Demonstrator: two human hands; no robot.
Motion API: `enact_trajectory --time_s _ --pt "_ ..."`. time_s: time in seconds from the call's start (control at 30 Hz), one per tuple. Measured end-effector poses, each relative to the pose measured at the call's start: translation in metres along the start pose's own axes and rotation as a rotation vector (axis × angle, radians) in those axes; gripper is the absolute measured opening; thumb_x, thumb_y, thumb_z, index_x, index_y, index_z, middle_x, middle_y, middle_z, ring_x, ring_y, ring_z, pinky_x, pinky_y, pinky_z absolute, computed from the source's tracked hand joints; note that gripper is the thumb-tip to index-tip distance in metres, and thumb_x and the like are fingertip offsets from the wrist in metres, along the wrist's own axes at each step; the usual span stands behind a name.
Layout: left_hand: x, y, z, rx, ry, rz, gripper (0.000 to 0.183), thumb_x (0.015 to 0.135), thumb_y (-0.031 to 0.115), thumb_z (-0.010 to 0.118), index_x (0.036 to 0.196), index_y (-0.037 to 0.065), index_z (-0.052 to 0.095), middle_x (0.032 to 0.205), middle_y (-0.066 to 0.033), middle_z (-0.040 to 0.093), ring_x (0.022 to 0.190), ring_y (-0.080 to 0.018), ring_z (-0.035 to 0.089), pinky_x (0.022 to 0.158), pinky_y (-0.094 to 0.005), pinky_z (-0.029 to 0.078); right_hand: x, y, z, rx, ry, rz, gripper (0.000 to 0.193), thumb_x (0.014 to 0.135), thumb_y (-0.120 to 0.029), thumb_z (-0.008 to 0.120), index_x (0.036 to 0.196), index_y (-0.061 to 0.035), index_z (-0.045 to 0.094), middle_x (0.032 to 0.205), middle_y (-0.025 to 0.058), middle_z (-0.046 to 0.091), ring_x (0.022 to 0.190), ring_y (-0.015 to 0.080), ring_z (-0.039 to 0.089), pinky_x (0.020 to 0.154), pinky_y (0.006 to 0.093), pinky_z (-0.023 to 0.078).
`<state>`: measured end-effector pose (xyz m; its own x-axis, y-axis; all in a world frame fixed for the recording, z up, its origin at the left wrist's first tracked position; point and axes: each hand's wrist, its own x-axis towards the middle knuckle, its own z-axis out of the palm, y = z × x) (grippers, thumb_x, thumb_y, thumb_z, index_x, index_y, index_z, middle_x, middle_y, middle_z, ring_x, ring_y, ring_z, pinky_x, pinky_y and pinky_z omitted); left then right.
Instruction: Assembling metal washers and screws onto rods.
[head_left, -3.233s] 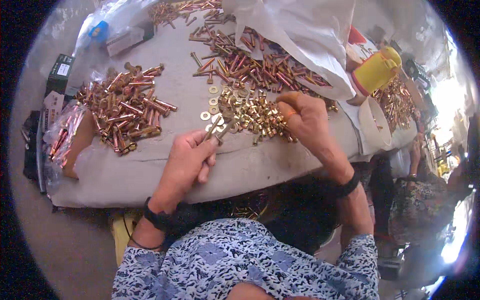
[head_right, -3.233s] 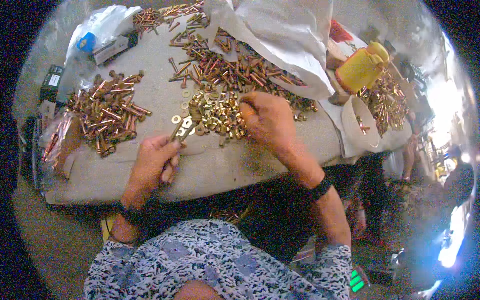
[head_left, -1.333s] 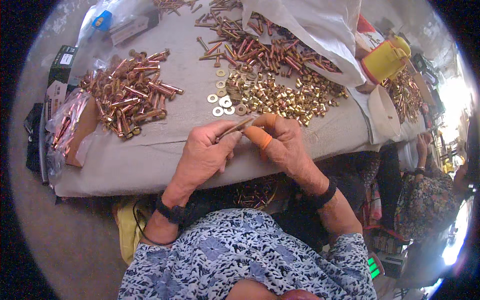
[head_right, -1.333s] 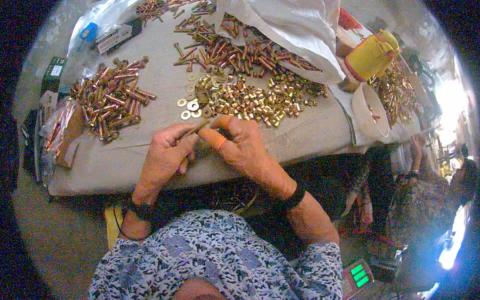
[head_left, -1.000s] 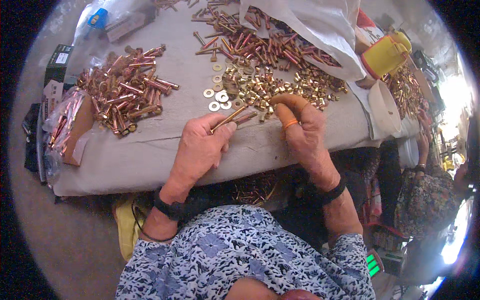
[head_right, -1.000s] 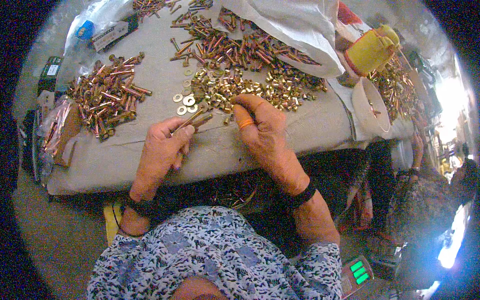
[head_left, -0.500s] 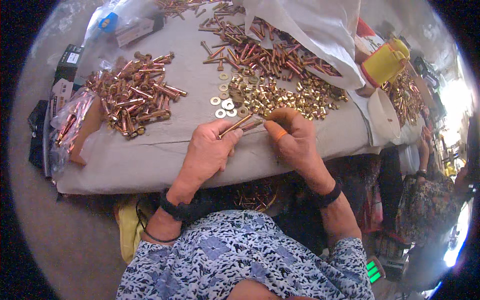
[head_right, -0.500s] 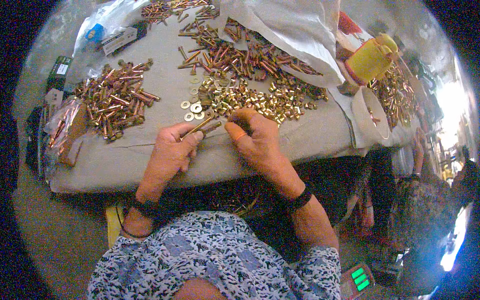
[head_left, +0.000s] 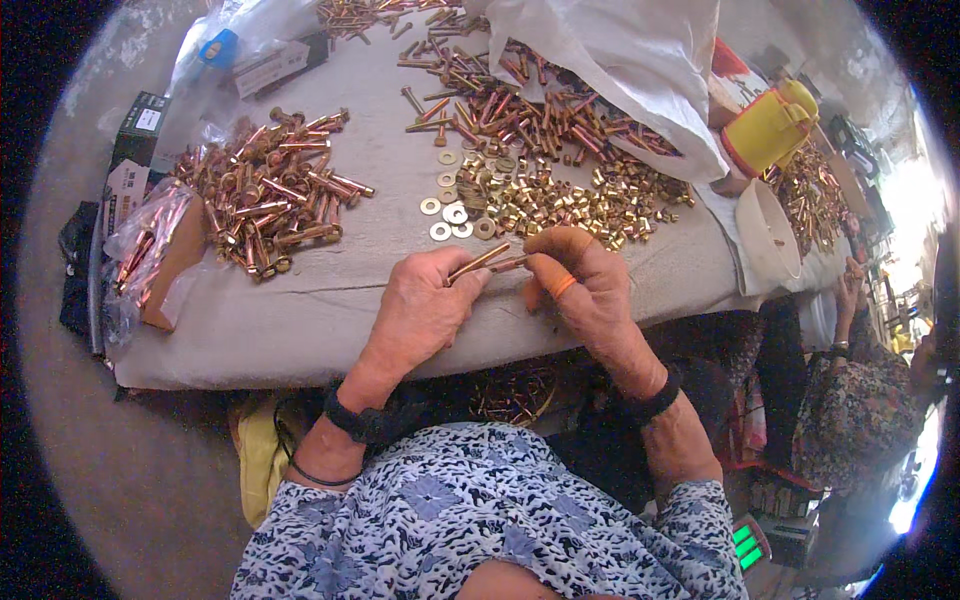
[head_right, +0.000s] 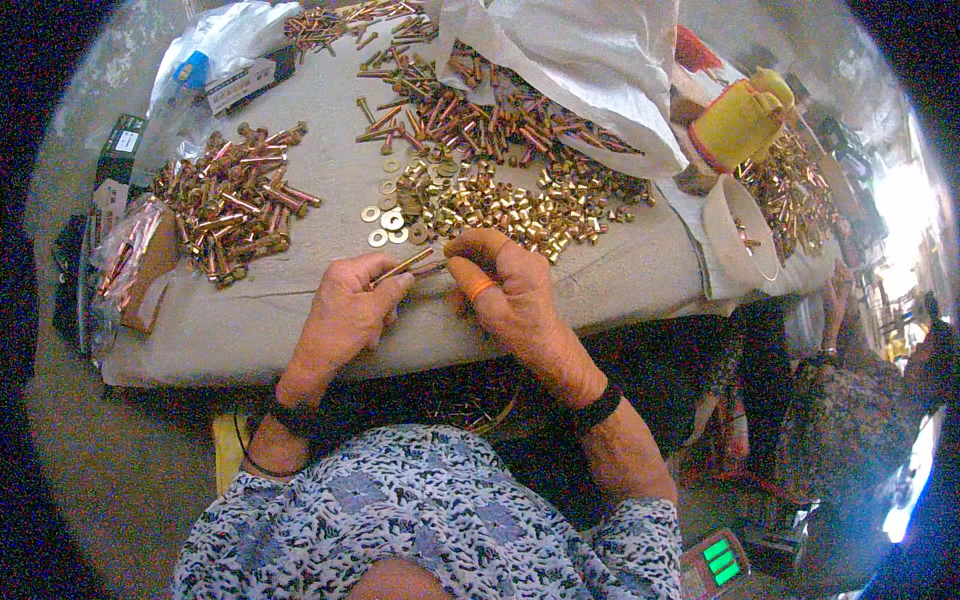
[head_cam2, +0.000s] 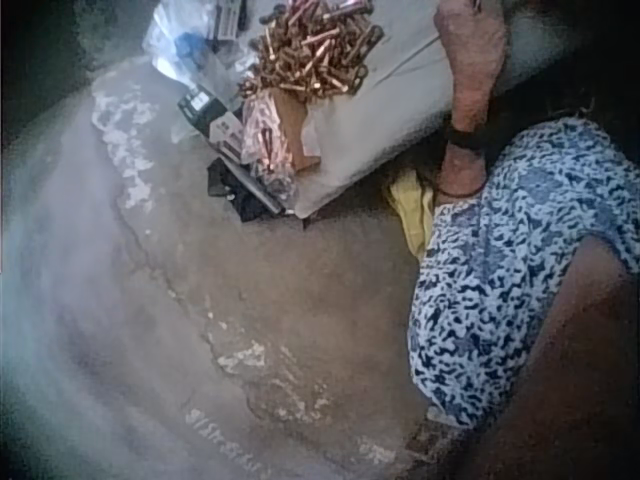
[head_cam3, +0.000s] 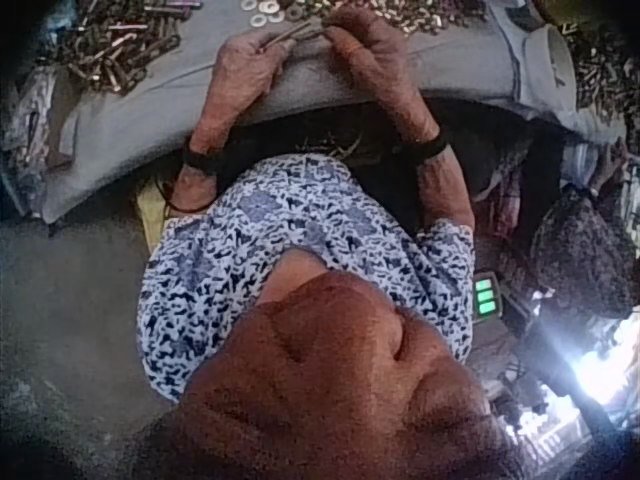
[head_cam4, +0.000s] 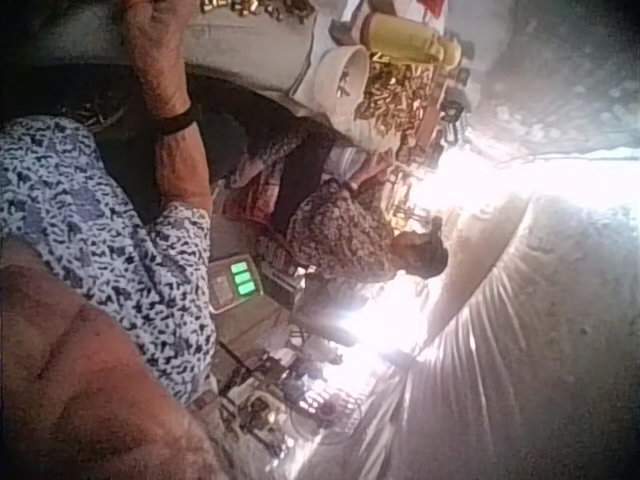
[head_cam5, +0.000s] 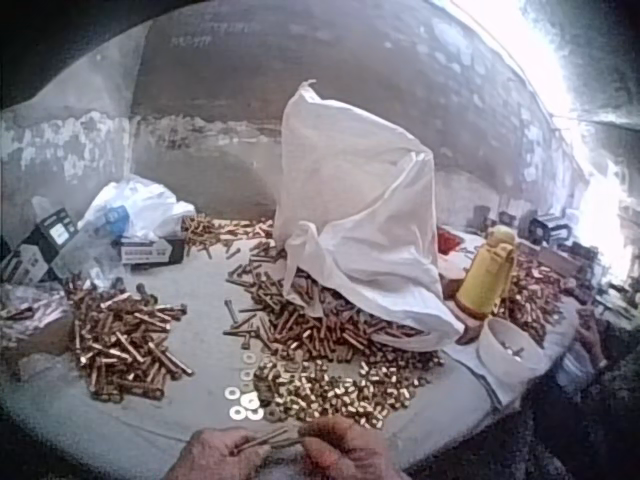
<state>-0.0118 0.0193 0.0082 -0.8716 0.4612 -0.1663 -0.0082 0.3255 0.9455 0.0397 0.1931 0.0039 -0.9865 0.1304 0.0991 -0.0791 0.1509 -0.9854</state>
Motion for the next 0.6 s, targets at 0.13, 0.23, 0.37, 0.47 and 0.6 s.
enact_trajectory --time_s 0.13,0.23,0.37,0.47,0.6 --pt "0.001 -0.001 0.0 0.032 0.02 0.033 0.017 0.083 0.017 0.058 0.083 0.0 0.061 0.05 -0.0022 0.049 0.036 -0.0084 0.044 0.035 -0.0256 0.036 0.002 0.009 -0.002 -0.173 0.034 -0.089 0.013 0.086 -0.011 0.056 0.094 -0.0005 0.057 0.07 0.0032 0.057 0.058 0.0089 0.054 0.052 0.0238 0.044" --pt "0.0 0.001 0.002 0.055 0.033 0.043 0.018 0.082 0.017 0.059 0.083 -0.001 0.061 0.051 -0.005 0.05 0.038 -0.0102 0.046 0.038 -0.0276 0.038 0.003 0.011 -0.002 -0.29 0.086 -0.165 0.017 0.085 -0.018 0.058 0.087 -0.0013 0.06 0.062 0.0078 0.058 0.054 0.0146 0.055 0.05 0.0285 0.044" --pt "0.001 -0.007 0.004 0.108 0.066 0.162 0.019 0.081 0.017 0.06 0.085 -0.001 0.061 0.051 -0.0077 0.051 0.042 -0.0128 0.049 0.044 -0.0301 0.04 0.004 0.003 -0.002 -0.501 0.094 -0.254 0.022 0.085 -0.023 0.058 0.083 -0.001 0.061 0.062 0.0124 0.058 0.054 0.0199 0.056 0.051 0.0302 0.044" --pt "0.001 -0.011 0.004 0.1 0.042 0.136 0.019 0.084 0.02 0.056 0.091 0.003 0.062 0.055 0.002 0.05 0.042 -0.0059 0.044 0.038 -0.0231 0.035 0.006 -0.001 -0.002 -0.579 0.047 -0.157 0.022 0.085 -0.023 0.058 0.083 -0.0011 0.061 0.063 0.0134 0.059 0.057 0.0209 0.059 0.052 0.0318 0.045" --pt "0.001 -0.008 0.004 0.074 0.046 0.067 0.019 0.084 0.02 0.057 0.089 0.002 0.062 0.054 0.0004 0.05 0.042 -0.0069 0.045 0.038 -0.0245 0.036 0.006 0.01 0.008 -0.223 0.196 -0.317 0.023 0.085 -0.023 0.058 0.075 -0.0018 0.061 0.059 0.0123 0.056 0.051 0.0186 0.054 0.047 0.0339 0.041"
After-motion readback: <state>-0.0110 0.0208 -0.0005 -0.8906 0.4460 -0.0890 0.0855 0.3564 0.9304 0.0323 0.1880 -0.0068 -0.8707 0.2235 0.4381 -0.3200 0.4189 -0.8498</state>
